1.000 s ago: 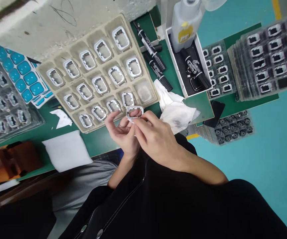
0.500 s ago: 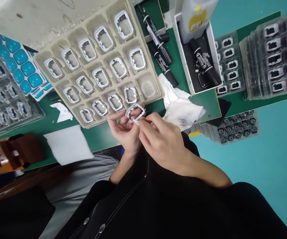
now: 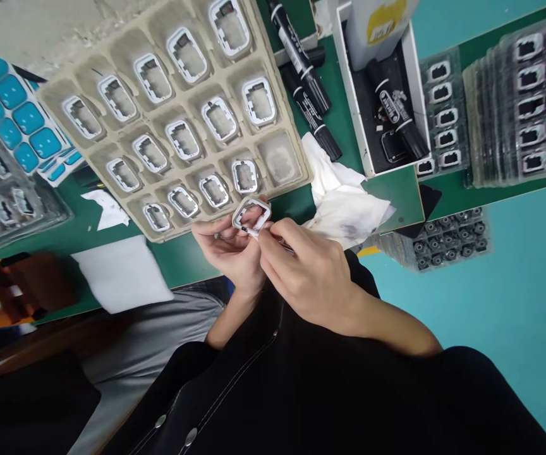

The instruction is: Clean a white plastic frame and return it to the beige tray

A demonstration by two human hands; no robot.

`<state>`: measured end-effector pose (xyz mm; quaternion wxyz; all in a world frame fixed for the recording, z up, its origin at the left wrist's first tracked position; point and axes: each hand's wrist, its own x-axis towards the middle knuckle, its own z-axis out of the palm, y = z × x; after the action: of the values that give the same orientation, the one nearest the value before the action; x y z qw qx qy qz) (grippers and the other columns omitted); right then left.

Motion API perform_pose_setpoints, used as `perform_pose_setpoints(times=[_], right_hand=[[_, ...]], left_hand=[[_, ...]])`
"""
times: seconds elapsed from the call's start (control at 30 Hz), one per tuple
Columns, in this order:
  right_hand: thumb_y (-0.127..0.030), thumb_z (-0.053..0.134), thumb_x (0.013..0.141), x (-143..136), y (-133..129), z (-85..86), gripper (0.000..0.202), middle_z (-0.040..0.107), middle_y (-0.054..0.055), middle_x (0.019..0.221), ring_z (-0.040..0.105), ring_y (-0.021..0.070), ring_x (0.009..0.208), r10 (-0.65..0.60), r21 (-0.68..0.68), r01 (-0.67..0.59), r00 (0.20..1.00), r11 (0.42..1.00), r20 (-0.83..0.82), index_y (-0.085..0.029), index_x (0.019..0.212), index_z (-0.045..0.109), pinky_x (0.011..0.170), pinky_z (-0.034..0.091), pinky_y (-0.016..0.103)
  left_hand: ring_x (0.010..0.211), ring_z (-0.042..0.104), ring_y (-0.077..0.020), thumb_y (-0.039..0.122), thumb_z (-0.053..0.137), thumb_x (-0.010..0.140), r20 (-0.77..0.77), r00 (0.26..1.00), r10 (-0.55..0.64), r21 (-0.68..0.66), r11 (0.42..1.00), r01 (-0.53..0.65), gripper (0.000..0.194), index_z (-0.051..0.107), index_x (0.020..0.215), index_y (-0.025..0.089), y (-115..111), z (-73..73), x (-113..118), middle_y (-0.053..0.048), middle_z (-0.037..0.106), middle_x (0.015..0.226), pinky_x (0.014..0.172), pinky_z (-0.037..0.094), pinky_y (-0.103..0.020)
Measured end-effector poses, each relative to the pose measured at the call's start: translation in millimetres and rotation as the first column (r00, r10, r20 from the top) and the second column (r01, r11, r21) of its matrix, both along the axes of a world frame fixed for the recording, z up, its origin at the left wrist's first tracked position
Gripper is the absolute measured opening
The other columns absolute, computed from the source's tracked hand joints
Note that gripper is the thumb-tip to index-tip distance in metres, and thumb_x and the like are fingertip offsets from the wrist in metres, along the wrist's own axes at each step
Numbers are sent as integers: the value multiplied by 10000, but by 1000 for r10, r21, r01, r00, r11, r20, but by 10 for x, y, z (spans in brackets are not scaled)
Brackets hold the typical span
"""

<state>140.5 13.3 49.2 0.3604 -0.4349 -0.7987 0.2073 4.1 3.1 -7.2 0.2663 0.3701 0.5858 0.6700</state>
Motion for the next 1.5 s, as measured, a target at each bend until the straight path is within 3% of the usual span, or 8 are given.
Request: perform_pose_setpoints(times=[0.37,0.57,0.73,0.9,1.2,1.5], right_hand=[[-34,695,1114,-7,7,-26,139,819,70,1059,785,167,871,10,18,-10,1000,1000,-16,-117,1174,789,737,652,351],[-17,714,1096,1,7,-48,140,823,83,1074,797,185,900,26,11,-26,999,1000,-23,-99,1176,795,761,652,359],[-22,711,1099,19,15,-41,132,825,84,1081,799,196,915,46,11,-46,999,999,-3,-102,1168,791,790,651,358],[-71,646,1150,68,61,-5,163,820,59,1078,778,180,914,87,-1,-87,993,996,76,-161,1081,763,811,649,336],[-50,653,1121,177,140,15,159,806,100,1139,778,235,933,192,-12,-192,967,981,165,-160,1074,758,753,644,405],[-76,619,1156,213,178,38,225,790,56,1066,749,183,881,187,4,-190,968,982,166,-183,1001,742,690,582,370]], left_hand=[[891,919,-214,462,1087,859,-49,999,2,25,1000,-1,661,514,1118,257,-8,-54,-2,34,871,976,809,759,-311],[855,913,-227,570,1080,839,-68,998,-1,47,999,5,708,507,1124,266,-7,-104,-16,20,875,984,790,758,-333],[841,914,-241,694,1038,836,-95,995,6,-24,1000,-9,754,476,1107,272,-27,-94,-17,9,874,966,761,750,-337],[844,915,-221,505,1101,822,-46,999,30,-37,999,-32,693,510,1084,255,-47,-40,7,5,893,968,773,739,-297],[840,917,-235,563,1112,759,0,999,49,-129,991,-49,706,558,1053,239,-71,-20,10,-19,902,948,767,738,-298],[838,909,-191,453,1113,795,51,999,-15,-98,995,20,629,597,1080,234,-67,2,-14,-7,904,951,770,718,-247]])
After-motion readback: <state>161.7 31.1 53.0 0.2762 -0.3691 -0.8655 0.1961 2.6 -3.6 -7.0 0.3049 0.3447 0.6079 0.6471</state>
